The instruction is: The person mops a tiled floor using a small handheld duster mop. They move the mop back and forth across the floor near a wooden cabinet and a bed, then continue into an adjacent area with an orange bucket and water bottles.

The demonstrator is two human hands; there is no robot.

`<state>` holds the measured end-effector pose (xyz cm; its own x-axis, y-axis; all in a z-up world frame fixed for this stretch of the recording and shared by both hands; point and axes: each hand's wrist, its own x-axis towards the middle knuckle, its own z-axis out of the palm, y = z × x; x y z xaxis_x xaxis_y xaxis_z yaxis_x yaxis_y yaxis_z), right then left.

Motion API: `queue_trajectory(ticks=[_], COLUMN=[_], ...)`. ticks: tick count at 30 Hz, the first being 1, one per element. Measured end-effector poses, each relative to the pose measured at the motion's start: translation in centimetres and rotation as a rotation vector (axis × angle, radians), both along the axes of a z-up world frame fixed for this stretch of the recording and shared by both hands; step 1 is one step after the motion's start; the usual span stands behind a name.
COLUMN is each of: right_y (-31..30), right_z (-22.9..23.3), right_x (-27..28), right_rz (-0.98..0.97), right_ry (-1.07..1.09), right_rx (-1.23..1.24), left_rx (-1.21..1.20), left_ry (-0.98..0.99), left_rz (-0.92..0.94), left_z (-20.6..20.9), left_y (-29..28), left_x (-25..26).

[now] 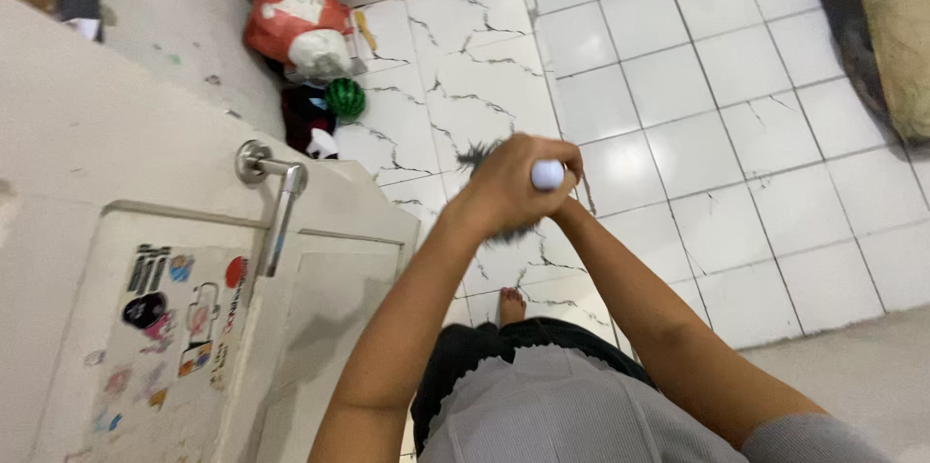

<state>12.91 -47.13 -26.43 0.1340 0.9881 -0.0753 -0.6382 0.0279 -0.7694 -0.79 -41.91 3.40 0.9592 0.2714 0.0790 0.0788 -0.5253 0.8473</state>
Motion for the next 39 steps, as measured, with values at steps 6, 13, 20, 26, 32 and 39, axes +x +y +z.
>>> queue_trajectory(ticks=[6,13,20,26,32,39], right_y=[2.0,4.6,4.0,3.8,6.5,4.6], right_z=[-3.2,0.7,1.8,1.7,6.6,3.7], right_x=[-0.7,-6.2,-11.3,-14.5,-15.9,-15.1], right_rz=[-0.028,0.038,-0.014,0.123,0.151,0.136], right_ry=[-1.02,-0.34,-0.857,-0.938,-0.516,-0.013], right_rx=[-0.209,0.078,0.016,-0.015,0.291,0.206], left_rx=[0.023,0.081,-0.07,-0.086,-0.033,0.293], left_ry=[-0.039,-0.059,-0.076,0.122,0.01,0.009], left_rz=[0.05,0.278,0.453,0.572,0.527,0.41], left_z=[-6.7,-3.5,1.1,1.7,0.9,-3.6], left_y=[-1.6,1.2,4.8,4.6,2.5,-1.3], left_x=[-4.2,-5.2,-6.1,-9.3,-12.6,-11.7])
